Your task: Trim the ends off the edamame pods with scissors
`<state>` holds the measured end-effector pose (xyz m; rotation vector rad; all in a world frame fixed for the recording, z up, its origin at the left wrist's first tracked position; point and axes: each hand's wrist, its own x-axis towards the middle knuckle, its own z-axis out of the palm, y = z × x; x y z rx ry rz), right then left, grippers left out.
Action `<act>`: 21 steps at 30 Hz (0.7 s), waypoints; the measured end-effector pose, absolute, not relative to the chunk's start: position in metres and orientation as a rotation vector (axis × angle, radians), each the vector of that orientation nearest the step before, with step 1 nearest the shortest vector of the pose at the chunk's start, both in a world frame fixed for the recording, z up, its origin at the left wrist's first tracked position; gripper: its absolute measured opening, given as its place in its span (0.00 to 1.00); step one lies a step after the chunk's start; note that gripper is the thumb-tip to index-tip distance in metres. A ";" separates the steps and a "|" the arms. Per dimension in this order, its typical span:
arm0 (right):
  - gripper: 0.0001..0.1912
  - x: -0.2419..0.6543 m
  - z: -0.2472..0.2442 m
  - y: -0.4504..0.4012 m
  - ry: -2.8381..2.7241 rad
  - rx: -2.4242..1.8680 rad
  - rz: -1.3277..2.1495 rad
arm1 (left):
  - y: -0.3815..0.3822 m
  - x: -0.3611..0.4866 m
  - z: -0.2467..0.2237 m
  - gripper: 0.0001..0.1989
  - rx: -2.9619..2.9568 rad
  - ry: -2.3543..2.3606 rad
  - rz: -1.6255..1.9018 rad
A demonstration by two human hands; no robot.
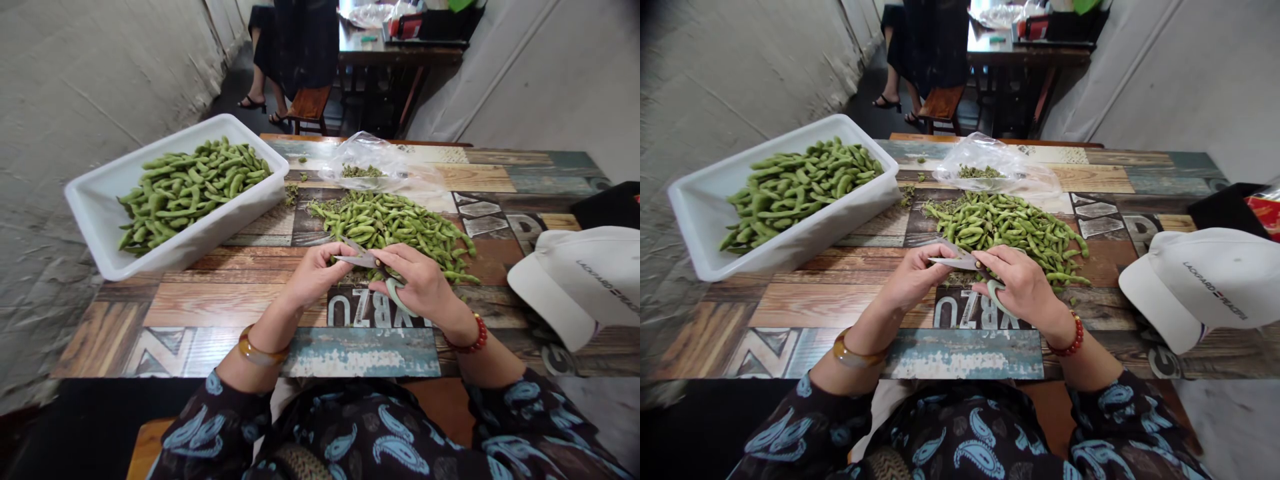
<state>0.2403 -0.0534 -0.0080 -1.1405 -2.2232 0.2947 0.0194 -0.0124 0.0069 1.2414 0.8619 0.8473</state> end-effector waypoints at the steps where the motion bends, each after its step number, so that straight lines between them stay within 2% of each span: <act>1: 0.27 0.240 -0.008 -0.053 -2.224 -1.138 0.300 | -0.012 0.019 0.007 0.15 1.243 0.860 0.845; 8: 0.22 0.240 -0.004 -0.055 -2.240 -1.161 0.311 | -0.011 0.019 0.002 0.14 1.247 0.808 0.845; 14: 0.27 0.240 -0.004 -0.055 -2.241 -1.156 0.260 | -0.011 0.018 0.000 0.13 1.252 0.813 0.855; 21: 0.27 0.240 -0.004 -0.054 -2.240 -1.146 0.245 | -0.010 0.018 -0.005 0.12 1.228 0.781 0.853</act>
